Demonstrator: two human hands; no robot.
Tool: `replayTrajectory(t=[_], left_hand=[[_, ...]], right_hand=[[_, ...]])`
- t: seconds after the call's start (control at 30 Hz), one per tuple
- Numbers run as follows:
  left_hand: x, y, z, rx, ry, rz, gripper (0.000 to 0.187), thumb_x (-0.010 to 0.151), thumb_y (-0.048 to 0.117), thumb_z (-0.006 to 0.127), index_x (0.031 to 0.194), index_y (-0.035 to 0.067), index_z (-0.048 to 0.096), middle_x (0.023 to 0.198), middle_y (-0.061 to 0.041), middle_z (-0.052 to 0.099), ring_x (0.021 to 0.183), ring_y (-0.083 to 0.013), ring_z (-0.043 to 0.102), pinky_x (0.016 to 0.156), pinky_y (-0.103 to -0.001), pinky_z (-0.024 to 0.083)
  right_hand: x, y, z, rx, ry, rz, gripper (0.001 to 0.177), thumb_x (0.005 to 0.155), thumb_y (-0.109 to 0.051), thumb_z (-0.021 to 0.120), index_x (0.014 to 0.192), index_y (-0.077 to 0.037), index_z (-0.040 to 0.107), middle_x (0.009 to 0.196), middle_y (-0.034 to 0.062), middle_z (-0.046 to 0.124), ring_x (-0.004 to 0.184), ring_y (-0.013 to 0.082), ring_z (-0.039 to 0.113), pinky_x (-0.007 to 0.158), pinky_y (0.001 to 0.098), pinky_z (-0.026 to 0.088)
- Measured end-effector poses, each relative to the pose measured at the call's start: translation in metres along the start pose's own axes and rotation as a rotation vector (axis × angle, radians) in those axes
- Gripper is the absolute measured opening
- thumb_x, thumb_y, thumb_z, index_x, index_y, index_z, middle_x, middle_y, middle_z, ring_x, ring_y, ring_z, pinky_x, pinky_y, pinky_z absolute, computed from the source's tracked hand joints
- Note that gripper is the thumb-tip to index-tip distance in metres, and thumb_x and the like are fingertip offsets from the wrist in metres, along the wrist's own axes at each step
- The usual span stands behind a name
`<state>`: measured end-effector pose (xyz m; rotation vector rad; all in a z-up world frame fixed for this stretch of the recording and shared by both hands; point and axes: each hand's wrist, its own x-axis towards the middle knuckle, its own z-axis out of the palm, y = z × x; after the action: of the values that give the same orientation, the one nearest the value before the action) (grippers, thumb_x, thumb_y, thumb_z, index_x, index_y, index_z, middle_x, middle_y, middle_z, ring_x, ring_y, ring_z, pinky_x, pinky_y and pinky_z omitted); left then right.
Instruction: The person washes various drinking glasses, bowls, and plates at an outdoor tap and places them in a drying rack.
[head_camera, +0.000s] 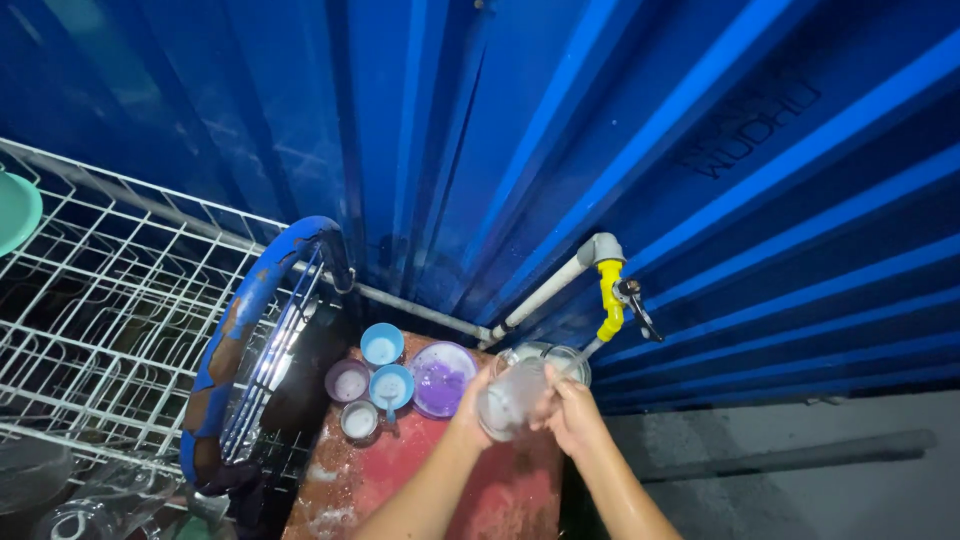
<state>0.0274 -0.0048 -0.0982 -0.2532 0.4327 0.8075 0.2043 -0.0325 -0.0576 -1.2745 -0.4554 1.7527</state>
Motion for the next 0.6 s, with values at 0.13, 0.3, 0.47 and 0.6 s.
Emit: replayTrajectory(t=[0.13, 0.3, 0.47, 0.6], left_hand=[[0.044, -0.008, -0.041, -0.052, -0.166, -0.122, 0.037, 0.104, 0.041, 0.055, 0.109, 0.008, 0.071, 0.106, -0.012, 0.074, 0.095, -0.0282, 0.072, 0.088, -0.046, 0.061], [-0.021, 0.002, 0.029, 0.022, -0.013, -0.111, 0.043, 0.100, 0.042, 0.049, 0.117, 0.008, 0.070, 0.113, -0.013, 0.075, 0.101, -0.0295, 0.072, 0.089, -0.049, 0.060], [-0.031, 0.012, 0.041, 0.148, 0.033, -0.204, 0.056, 0.095, 0.053, 0.041, 0.126, 0.013, 0.065, 0.123, -0.012, 0.072, 0.110, -0.0317, 0.069, 0.090, -0.052, 0.058], [0.010, 0.002, 0.005, 0.230, 0.101, -0.173, 0.051, 0.102, 0.052, 0.040, 0.127, 0.017, 0.066, 0.123, -0.008, 0.073, 0.109, -0.0275, 0.069, 0.086, -0.050, 0.056]], right_hand=[[-0.029, -0.041, 0.078, 0.302, 0.150, 0.318, 0.048, 0.091, -0.049, 0.056, 0.113, -0.009, 0.068, 0.101, 0.0085, 0.076, 0.088, 0.0232, 0.075, 0.079, 0.0413, 0.062], [-0.001, -0.017, 0.027, 0.160, 0.235, 0.226, 0.043, 0.095, -0.050, 0.061, 0.112, -0.011, 0.067, 0.098, 0.0096, 0.069, 0.073, 0.0268, 0.070, 0.066, 0.0442, 0.058], [-0.011, -0.028, 0.020, -0.425, 0.266, -0.142, 0.031, 0.095, -0.036, 0.068, 0.107, -0.008, 0.071, 0.096, 0.0107, 0.070, 0.077, 0.0225, 0.070, 0.069, 0.0469, 0.057], [-0.058, -0.058, 0.060, -1.306, 0.155, -0.617, 0.020, 0.093, -0.031, 0.071, 0.097, -0.011, 0.073, 0.089, 0.0101, 0.074, 0.083, 0.0271, 0.072, 0.072, 0.0416, 0.057]])
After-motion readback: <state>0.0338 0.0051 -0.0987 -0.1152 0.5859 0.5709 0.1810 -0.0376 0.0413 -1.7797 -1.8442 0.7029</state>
